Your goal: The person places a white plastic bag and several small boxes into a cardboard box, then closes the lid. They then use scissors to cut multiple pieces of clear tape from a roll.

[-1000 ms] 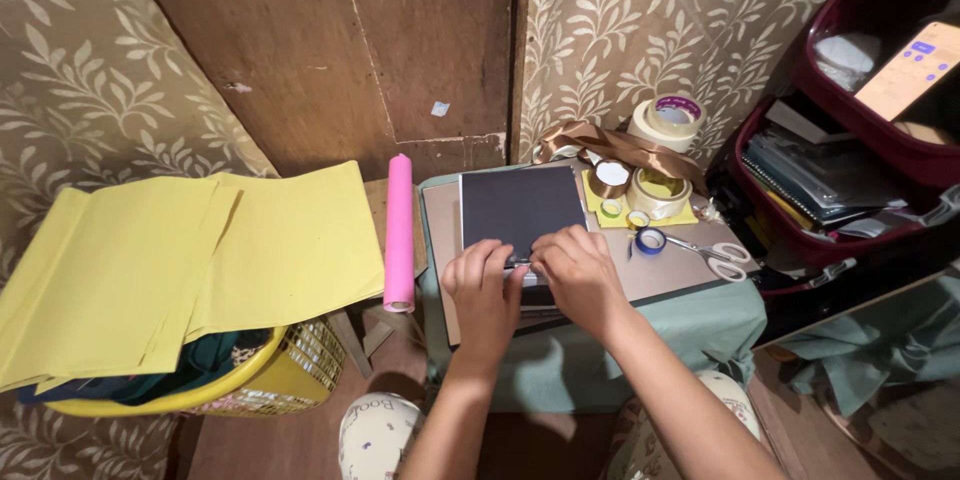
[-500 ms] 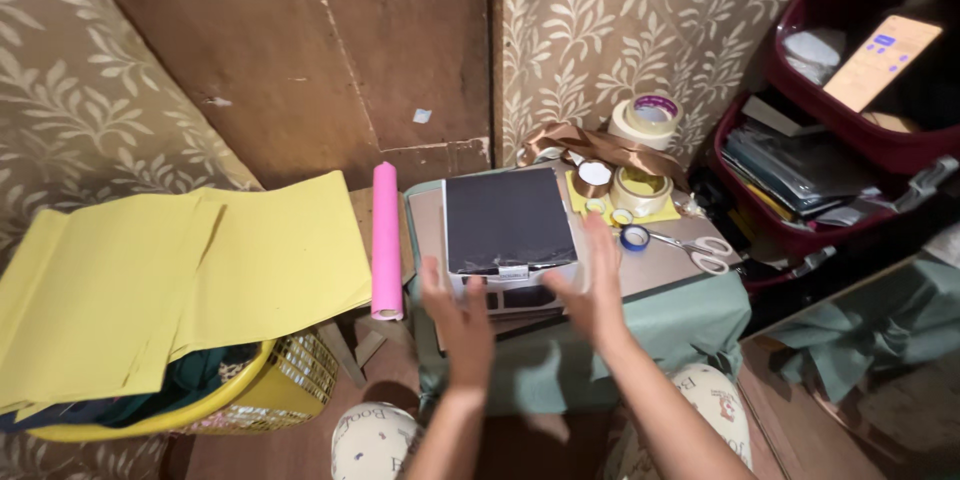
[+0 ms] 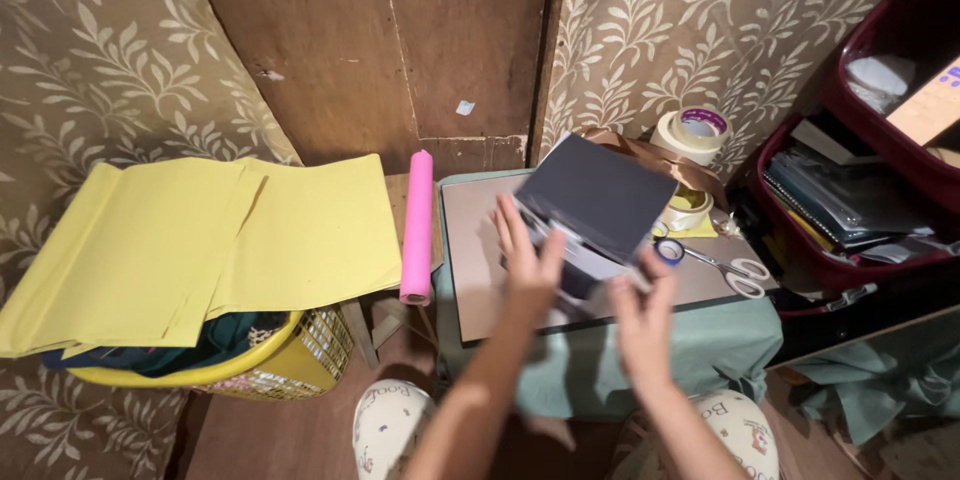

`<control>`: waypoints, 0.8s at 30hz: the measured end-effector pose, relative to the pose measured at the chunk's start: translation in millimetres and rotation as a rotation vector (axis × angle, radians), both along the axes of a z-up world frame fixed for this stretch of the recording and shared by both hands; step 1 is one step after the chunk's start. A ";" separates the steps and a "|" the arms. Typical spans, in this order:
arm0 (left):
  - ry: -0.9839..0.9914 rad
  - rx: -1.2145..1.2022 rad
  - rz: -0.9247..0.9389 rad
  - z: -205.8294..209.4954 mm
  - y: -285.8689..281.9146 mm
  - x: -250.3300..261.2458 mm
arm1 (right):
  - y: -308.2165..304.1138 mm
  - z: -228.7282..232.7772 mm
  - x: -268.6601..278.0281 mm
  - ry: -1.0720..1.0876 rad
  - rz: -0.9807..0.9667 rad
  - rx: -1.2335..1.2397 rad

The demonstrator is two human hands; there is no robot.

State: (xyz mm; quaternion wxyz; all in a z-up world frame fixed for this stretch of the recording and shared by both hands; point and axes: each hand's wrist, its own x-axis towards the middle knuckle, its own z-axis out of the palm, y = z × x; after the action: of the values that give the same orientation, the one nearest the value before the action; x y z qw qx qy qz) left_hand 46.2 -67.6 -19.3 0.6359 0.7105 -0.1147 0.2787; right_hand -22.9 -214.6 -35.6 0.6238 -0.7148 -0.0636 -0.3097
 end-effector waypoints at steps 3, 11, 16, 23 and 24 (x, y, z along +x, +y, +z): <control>0.169 -0.028 -0.073 3.9 47.6 31.1 | 26.7 -5.2 -16.6 -0.028 0.076 -0.233; 0.027 -0.041 0.006 -7.2 54.5 -30.7 | -1.8 9.9 54.0 -0.008 -0.022 0.012; 0.055 0.094 0.194 0.7 58.4 -11.9 | 32.9 -14.2 81.5 0.175 0.225 0.325; 0.086 -0.211 -0.018 3.9 84.3 28.0 | 56.8 -4.6 89.4 0.109 0.043 -0.139; 0.053 -0.215 -0.023 5.1 80.4 29.8 | 51.8 0.4 92.3 0.256 0.077 -0.111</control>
State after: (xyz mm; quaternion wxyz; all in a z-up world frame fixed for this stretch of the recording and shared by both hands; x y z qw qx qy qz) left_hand 76.0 12.8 -14.2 0.7144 0.6441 -0.0754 0.2629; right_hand 69.4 -162.7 -35.1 0.5977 -0.7789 -0.0278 -0.1877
